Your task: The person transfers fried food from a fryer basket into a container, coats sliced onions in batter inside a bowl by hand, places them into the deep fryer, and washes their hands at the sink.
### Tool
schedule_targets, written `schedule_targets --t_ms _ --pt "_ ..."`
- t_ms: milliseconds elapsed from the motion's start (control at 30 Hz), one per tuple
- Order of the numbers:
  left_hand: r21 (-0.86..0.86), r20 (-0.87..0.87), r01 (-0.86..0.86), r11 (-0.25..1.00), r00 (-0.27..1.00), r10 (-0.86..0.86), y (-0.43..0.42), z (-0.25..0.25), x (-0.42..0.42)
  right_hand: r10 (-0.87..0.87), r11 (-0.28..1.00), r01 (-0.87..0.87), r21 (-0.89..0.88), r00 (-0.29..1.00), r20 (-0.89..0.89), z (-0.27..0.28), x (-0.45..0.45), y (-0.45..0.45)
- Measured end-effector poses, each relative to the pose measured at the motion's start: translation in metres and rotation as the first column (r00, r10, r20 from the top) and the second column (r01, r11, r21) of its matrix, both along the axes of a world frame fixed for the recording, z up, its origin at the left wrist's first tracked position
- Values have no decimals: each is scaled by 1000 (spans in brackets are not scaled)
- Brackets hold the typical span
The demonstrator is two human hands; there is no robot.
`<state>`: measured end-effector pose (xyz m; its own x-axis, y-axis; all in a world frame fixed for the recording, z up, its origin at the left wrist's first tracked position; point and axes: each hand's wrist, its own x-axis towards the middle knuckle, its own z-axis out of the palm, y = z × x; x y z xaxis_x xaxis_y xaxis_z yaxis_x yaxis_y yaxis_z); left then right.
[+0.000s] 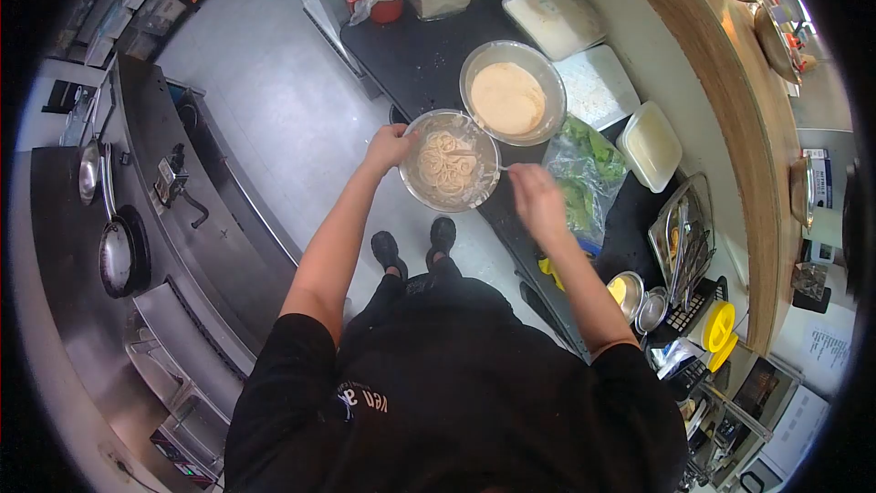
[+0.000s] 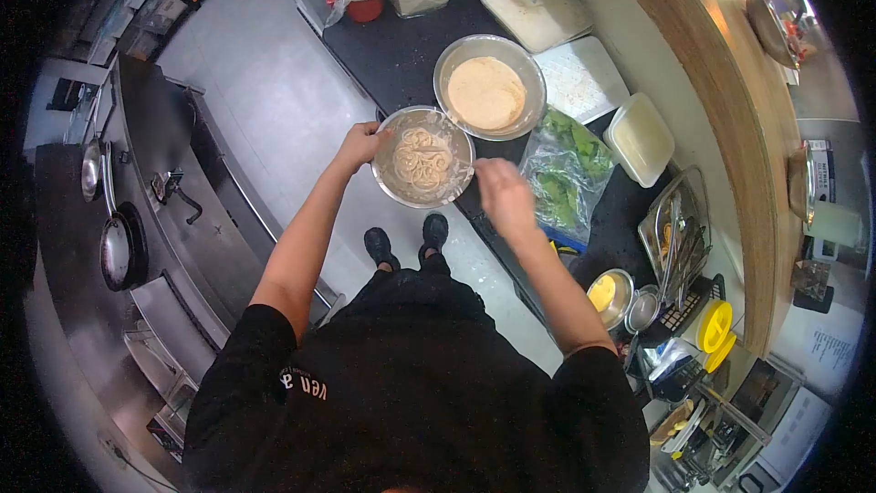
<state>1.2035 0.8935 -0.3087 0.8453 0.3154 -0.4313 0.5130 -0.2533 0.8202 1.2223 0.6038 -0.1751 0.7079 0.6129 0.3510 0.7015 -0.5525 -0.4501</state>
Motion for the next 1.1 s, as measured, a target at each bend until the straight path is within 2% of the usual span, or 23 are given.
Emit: schedule_targets --t_ms 33,100,133,167,233,300,333,400,433,500,533,600,633,700,800,867,933,967,1033,1100 --pt "-29 -14 7 1000 1000 -7 0 0 -1 -1 1000 1 -3 1000 0 -19 -4 1" --pt "-53 -19 21 998 1000 -23 -1 3 2 69 994 -78 -80 991 -112 -49 -3 2" --pt "-45 -23 13 999 1000 -14 -1 5 2 33 999 -37 -17 981 -192 -46 1 5" --pt "-39 -36 -2 999 999 0 -2 6 -1 41 999 -45 -14 981 -191 -43 10 7" --pt "-51 -39 -22 998 999 20 -2 9 -5 -238 963 268 35 900 -365 -37 36 5" --pt "-67 -27 -27 997 999 25 -4 9 -3 -359 930 365 -49 866 -348 -31 73 -4" --pt "-65 -16 -20 998 1000 19 -3 3 -3 -361 929 367 -48 867 -343 -34 90 -8" --pt "-63 -2 -21 998 1000 21 -5 6 -3 -477 877 438 -197 844 -247 -50 118 -13" --pt "-67 -30 -30 997 999 28 -7 16 -4 -471 880 433 -196 847 -247 -62 128 -13" --pt "-68 -63 -48 997 997 43 -9 22 -6 -467 835 388 -391 875 -130 -81 138 -12" --pt "-68 -64 -43 997 997 39 -9 22 -6 -462 838 381 -390 877 -136 -81 137 -10" --pt "-66 -67 -49 997 997 44 -8 22 -5 -483 857 384 -344 831 -277 -81 135 -8" --pt "-68 -52 -61 996 997 58 -8 21 -6 -474 861 373 -345 835 -280 -79 135 -11" --pt "-77 -43 -85 993 996 82 -9 18 -7 -360 933 320 -165 831 -424 -75 132 -24" --pt "-37 -43 -26 999 999 25 -6 13 -4 -277 961 258 -103 862 -425 -37 94 -8" --pt "-55 -29 -22 998 999 21 -7 8 -4 -212 977 178 -116 862 -460 -35 66 8" --pt "-51 -39 -36 998 999 34 -8 7 -4 -24 991 -8 -130 971 -237 -37 38 23" --pt "-44 -47 -43 998 998 41 -8 7 -5 64 980 -99 -170 978 -196 -46 33 28" --pt "-47 -41 -43 998 998 41 -10 6 -7 9 988 -37 -148 983 -186 -46 34 29" --pt "-48 -39 -59 997 998 57 -10 4 -10 -150 987 162 -16 869 -471 -37 44 24"
